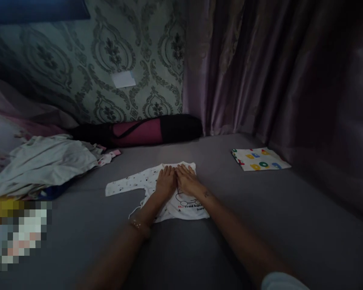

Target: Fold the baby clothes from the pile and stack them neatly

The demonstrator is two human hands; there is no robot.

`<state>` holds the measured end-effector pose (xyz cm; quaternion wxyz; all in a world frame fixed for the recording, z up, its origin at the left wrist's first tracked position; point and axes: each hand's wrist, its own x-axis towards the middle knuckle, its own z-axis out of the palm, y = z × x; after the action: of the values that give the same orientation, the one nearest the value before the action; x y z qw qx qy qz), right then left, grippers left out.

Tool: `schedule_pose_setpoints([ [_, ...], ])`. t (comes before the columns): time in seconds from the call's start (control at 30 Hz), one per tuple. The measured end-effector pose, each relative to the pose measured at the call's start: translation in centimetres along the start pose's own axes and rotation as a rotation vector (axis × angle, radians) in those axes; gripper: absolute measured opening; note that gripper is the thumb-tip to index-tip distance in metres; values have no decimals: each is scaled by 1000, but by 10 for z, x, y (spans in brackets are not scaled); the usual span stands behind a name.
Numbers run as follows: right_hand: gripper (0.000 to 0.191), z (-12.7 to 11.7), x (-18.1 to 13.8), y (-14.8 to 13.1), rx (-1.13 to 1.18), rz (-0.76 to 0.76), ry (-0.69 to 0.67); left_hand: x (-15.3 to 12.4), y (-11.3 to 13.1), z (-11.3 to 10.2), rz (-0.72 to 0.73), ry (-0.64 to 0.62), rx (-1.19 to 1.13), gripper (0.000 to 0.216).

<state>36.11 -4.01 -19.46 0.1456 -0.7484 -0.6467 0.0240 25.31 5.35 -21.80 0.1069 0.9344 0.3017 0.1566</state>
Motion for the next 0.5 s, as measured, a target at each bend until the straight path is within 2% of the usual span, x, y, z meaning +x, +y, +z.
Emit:
schedule_pose_setpoints([
  [0.13,53,15,3,0,11,11,-56,-4,-6,14,-71,-8,4,48],
  [0.3,54,25,-1,8,-17,3,5,-8,-8,17,-85,2,80,51],
  [0.5,58,25,-2,13,-83,135,45,-11,-7,21,-120,46,208,56],
])
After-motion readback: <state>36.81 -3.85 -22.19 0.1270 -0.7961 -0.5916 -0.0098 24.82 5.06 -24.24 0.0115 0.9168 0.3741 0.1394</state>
